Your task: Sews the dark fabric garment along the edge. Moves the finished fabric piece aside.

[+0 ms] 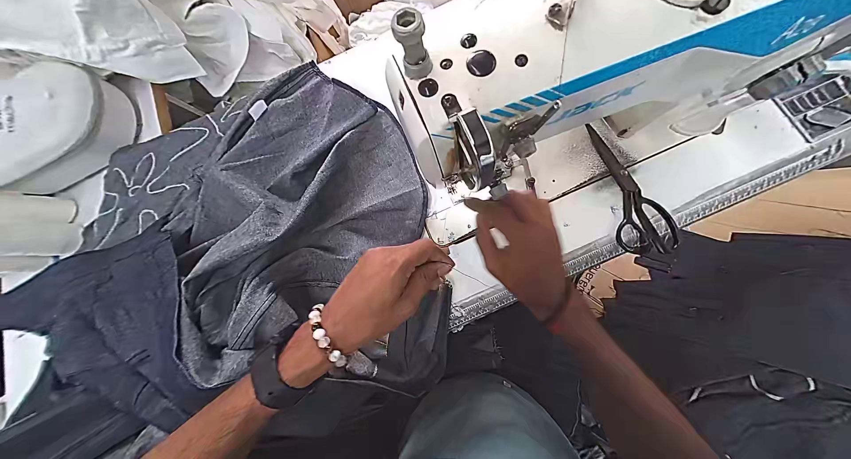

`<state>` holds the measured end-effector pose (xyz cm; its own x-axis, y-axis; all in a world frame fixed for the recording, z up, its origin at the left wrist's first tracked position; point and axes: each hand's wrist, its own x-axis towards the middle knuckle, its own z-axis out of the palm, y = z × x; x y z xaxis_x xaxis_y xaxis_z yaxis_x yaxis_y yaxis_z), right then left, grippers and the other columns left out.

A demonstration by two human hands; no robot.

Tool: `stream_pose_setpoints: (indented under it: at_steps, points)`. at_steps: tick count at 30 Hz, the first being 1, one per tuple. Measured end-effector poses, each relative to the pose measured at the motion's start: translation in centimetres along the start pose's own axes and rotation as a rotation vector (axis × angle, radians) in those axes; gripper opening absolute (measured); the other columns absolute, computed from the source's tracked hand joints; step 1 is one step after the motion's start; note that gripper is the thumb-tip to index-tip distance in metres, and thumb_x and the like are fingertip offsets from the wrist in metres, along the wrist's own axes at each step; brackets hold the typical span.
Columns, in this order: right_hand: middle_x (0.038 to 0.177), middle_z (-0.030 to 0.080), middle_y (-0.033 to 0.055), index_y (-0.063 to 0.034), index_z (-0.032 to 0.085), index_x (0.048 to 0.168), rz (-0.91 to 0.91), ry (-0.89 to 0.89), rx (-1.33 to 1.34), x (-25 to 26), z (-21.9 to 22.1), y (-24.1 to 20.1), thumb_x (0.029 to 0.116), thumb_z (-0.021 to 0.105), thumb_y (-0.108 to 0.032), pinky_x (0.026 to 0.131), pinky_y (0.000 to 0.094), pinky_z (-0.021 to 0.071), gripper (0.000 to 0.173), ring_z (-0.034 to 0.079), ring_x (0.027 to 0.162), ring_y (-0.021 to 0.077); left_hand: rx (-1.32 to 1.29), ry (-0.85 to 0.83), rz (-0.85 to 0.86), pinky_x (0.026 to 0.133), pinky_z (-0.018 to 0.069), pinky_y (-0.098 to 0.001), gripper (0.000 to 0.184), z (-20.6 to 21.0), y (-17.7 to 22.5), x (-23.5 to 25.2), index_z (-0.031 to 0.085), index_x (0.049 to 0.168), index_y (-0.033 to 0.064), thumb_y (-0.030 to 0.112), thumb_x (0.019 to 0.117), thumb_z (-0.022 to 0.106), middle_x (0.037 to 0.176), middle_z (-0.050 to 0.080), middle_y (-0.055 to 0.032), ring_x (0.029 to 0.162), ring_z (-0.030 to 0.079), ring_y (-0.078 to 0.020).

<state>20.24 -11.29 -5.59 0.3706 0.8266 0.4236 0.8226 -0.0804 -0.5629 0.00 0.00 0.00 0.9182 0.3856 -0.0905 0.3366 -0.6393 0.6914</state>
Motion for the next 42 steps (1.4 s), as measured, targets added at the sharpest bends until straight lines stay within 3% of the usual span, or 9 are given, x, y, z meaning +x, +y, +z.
stream_pose_setpoints:
  at_steps: [8, 13, 15, 22, 28, 30, 32, 35, 42]
  points:
    - [0.106, 0.066, 0.0077, -0.0327, 0.076, 0.122, -0.012, -0.111, -0.271, 0.6, 4.6, 0.0, 0.0957, 0.056, -0.021, 0.077, 0.0472, 0.0429, 0.035, 0.060, 0.098, 0.0285, -0.241, 0.251, -0.420, 0.057, 0.0500, -0.0282, 0.021, -8.9, -2.0, 3.0, 0.065, 0.108, 0.0096, 0.028, 0.1072, 0.054, 0.080, 0.064, -0.0014, 0.062, 0.058, -0.0108]
    - [0.106, 0.065, 0.0070, -0.0353, 0.073, 0.128, 0.007, -0.116, -0.348, 0.6, 4.9, -0.2, 0.0953, 0.057, -0.021, 0.077, 0.0463, 0.0430, 0.039, 0.059, 0.098, 0.0281, -0.726, 0.453, -0.571, 0.071, 0.0648, -0.0304, 0.016, -7.8, -5.4, 14.5, 0.061, 0.113, 0.0032, 0.014, 0.1050, 0.053, 0.083, 0.071, -0.0019, 0.071, 0.073, -0.0120]
    - [0.105, 0.065, 0.0075, -0.0362, 0.073, 0.128, 0.007, -0.118, -0.361, 0.7, 5.0, -0.2, 0.0958, 0.056, -0.022, 0.077, 0.0470, 0.0427, 0.039, 0.059, 0.098, 0.0287, -0.534, 0.421, -0.515, 0.074, 0.0570, -0.0239, 0.018, -6.8, -2.4, 15.2, 0.060, 0.114, 0.0021, 0.015, 0.1069, 0.049, 0.091, 0.065, -0.0013, 0.077, 0.065, -0.0041]
    - [0.105, 0.067, 0.0070, -0.0296, 0.076, 0.123, 0.026, -0.093, -0.302, 0.6, 4.7, 0.1, 0.0953, 0.056, -0.020, 0.076, 0.0456, 0.0447, 0.035, 0.061, 0.098, 0.0271, 0.206, 0.426, -0.019, 0.117, 0.0360, -0.0509, 0.067, -8.5, -2.0, 16.0, 0.049, 0.146, 0.0015, -0.019, 0.0832, 0.060, 0.156, 0.044, -0.0219, 0.140, 0.046, -0.0408]
    - [0.102, 0.074, 0.0078, -0.0117, 0.077, 0.106, -0.137, -0.021, 0.003, -1.9, 3.2, -2.3, 0.0968, 0.064, -0.043, 0.084, 0.0482, 0.0527, 0.035, 0.068, 0.097, 0.0260, 0.329, 0.390, 0.164, 0.088, 0.0565, -0.0490, 0.023, -6.9, -5.3, 10.0, 0.071, 0.107, 0.0046, 0.016, 0.0984, 0.054, 0.101, 0.073, -0.0129, 0.096, 0.070, -0.0262]
    - [0.115, 0.073, 0.0048, -0.0191, 0.072, 0.118, -0.287, -0.267, 0.055, -5.3, 2.5, -5.4, 0.0940, 0.055, -0.069, 0.100, 0.0521, 0.0488, 0.058, 0.066, 0.112, 0.0239, 0.326, 0.188, 0.236, 0.089, 0.0572, -0.0473, 0.027, -5.3, -7.4, 7.1, 0.074, 0.108, 0.0091, 0.016, 0.0959, 0.050, 0.106, 0.073, -0.0067, 0.101, 0.071, -0.0212]
    - [0.127, 0.068, 0.0020, -0.0309, 0.062, 0.136, -0.449, -0.408, -0.014, -9.3, 2.6, -7.0, 0.0996, 0.053, -0.057, 0.112, 0.0544, 0.0381, 0.046, 0.061, 0.123, 0.0225, 0.348, 0.065, 0.291, 0.115, 0.0464, -0.0413, 0.033, -3.8, -9.9, 5.3, 0.073, 0.123, 0.0174, 0.026, 0.1028, 0.048, 0.135, 0.068, 0.0027, 0.134, 0.058, -0.0144]
    - [0.086, 0.064, 0.0018, -0.0225, 0.073, 0.108, -0.407, -0.253, 0.012, -11.3, 0.8, -5.1, 0.1010, 0.059, -0.019, 0.093, 0.0441, 0.0477, 0.016, 0.062, 0.086, 0.0193, 0.376, 0.104, 0.309, 0.127, 0.0286, -0.0434, 0.040, -2.3, -11.4, 4.9, 0.064, 0.140, 0.0190, 0.033, 0.1077, 0.046, 0.152, 0.055, 0.0034, 0.150, 0.040, -0.0179]
    - [0.076, 0.064, 0.0079, -0.0198, 0.073, 0.098, -0.054, -0.762, -0.424, -14.2, -7.2, -1.5, 0.0788, 0.067, -0.013, 0.058, 0.0488, 0.0488, 0.021, 0.064, 0.063, 0.0284, 0.521, 0.271, 0.042, 0.124, 0.0260, -0.0533, 0.045, 3.5, -6.5, 3.2, 0.058, 0.148, 0.0243, 0.037, 0.1076, 0.041, 0.159, 0.048, 0.0017, 0.152, 0.036, -0.0279]
